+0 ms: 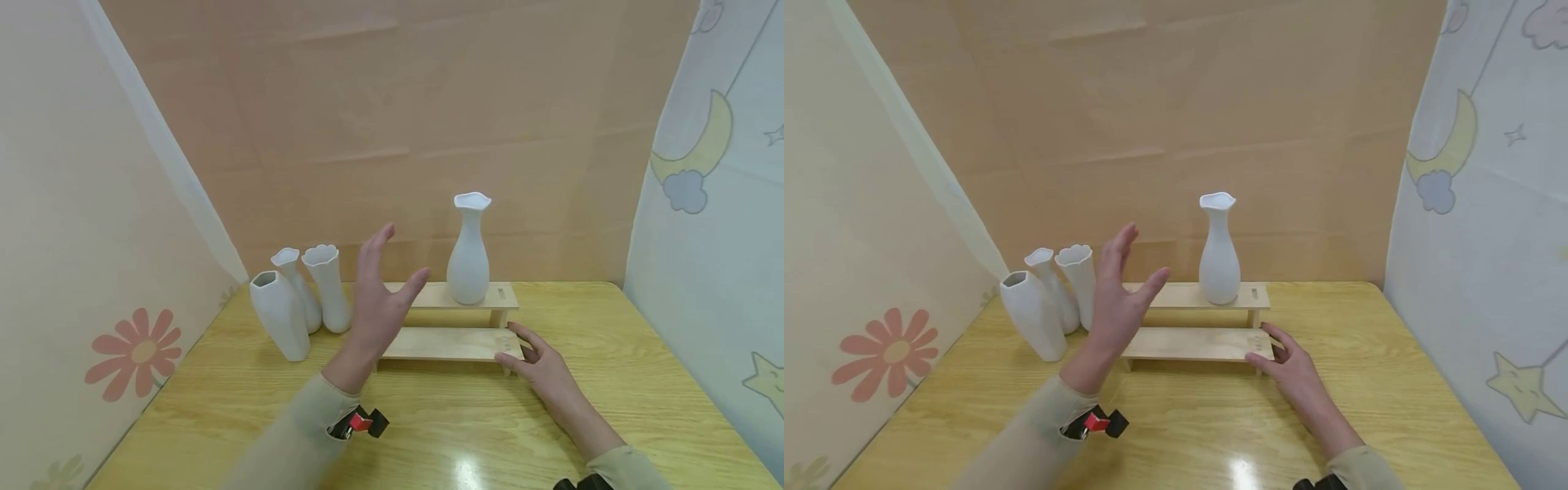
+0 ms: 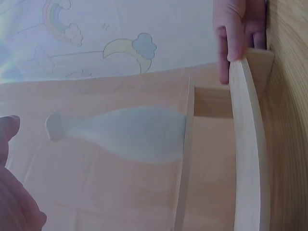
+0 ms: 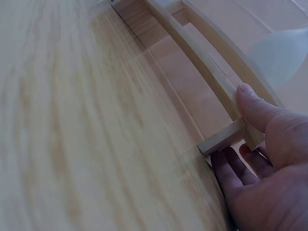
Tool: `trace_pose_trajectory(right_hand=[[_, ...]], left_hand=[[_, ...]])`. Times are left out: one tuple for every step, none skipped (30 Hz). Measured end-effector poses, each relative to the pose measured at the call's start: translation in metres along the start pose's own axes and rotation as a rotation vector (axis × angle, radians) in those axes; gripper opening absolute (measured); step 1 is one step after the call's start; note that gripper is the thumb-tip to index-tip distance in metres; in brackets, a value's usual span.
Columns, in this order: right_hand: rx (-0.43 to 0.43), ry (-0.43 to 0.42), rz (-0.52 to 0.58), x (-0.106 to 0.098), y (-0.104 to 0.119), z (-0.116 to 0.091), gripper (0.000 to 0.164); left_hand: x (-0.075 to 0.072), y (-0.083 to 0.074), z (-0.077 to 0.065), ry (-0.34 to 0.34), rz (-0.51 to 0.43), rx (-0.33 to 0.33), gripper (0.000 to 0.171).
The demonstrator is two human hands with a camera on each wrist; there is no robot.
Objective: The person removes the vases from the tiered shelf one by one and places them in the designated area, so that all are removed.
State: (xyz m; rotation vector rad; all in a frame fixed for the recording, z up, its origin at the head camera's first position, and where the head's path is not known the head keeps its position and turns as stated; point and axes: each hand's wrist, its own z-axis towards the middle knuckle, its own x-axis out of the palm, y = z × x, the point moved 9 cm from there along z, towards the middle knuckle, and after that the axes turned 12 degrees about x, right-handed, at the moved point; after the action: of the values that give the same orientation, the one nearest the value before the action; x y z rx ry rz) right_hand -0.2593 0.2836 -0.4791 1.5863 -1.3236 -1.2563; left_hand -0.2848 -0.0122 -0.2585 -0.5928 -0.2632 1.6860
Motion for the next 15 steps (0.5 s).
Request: trace_pose_trajectory(right_hand=[[0.002, 0.001, 0.005, 0.000, 0.000, 0.000, 0.096], [0.004, 0.003, 0.007, 0.001, 0.000, 0.000, 0.096], [0.006, 0.001, 0.009, 0.000, 0.000, 0.000, 0.096], [0.009, -0.001, 0.009, 0.000, 0.000, 0.001, 0.096], [0.011, -0.004, 0.010, 0.000, 0.000, 0.001, 0.096], [0.013, -0.003, 0.012, 0.000, 0.000, 0.001, 0.096], [0.014, -0.003, 0.013, 0.000, -0.001, 0.000, 0.096], [0.015, -0.005, 0.010, 0.000, -0.001, 0.000, 0.096], [0.014, -0.007, 0.005, -0.001, 0.000, 0.000, 0.096], [0.013, -0.009, 0.003, -0.001, 0.000, 0.000, 0.096], [0.012, -0.009, 0.004, -0.001, 0.000, -0.001, 0.096], [0.011, -0.008, 0.006, -0.002, 0.000, -0.001, 0.096], [0.011, -0.011, 0.001, -0.002, 0.000, -0.002, 0.095], [0.010, -0.015, 0.000, -0.003, 0.000, -0.002, 0.095], [0.010, -0.014, 0.002, -0.004, 0.000, -0.003, 0.095]], left_hand=[[0.005, 0.001, 0.001, 0.008, -0.008, -0.016, 0.083], [0.011, 0.002, 0.002, 0.018, -0.013, -0.030, 0.083], [0.016, 0.003, 0.003, 0.027, -0.020, -0.043, 0.084], [0.021, 0.004, 0.004, 0.035, -0.021, -0.056, 0.084], [0.026, 0.005, 0.005, 0.042, -0.022, -0.066, 0.084], [0.031, 0.006, 0.006, 0.048, -0.023, -0.077, 0.084], [0.035, 0.007, 0.007, 0.053, -0.026, -0.084, 0.084], [0.039, 0.008, 0.008, 0.055, -0.028, -0.088, 0.084], [0.043, 0.009, 0.009, 0.058, -0.027, -0.095, 0.084], [0.047, 0.010, 0.010, 0.059, -0.028, -0.100, 0.083], [0.051, 0.011, 0.012, 0.061, -0.028, -0.103, 0.083], [0.055, 0.013, 0.012, 0.063, -0.031, -0.112, 0.083], [0.060, 0.015, 0.013, 0.066, -0.036, -0.120, 0.082], [0.064, 0.016, 0.014, 0.069, -0.040, -0.132, 0.082], [0.068, 0.019, 0.014, 0.072, -0.044, -0.147, 0.082]])
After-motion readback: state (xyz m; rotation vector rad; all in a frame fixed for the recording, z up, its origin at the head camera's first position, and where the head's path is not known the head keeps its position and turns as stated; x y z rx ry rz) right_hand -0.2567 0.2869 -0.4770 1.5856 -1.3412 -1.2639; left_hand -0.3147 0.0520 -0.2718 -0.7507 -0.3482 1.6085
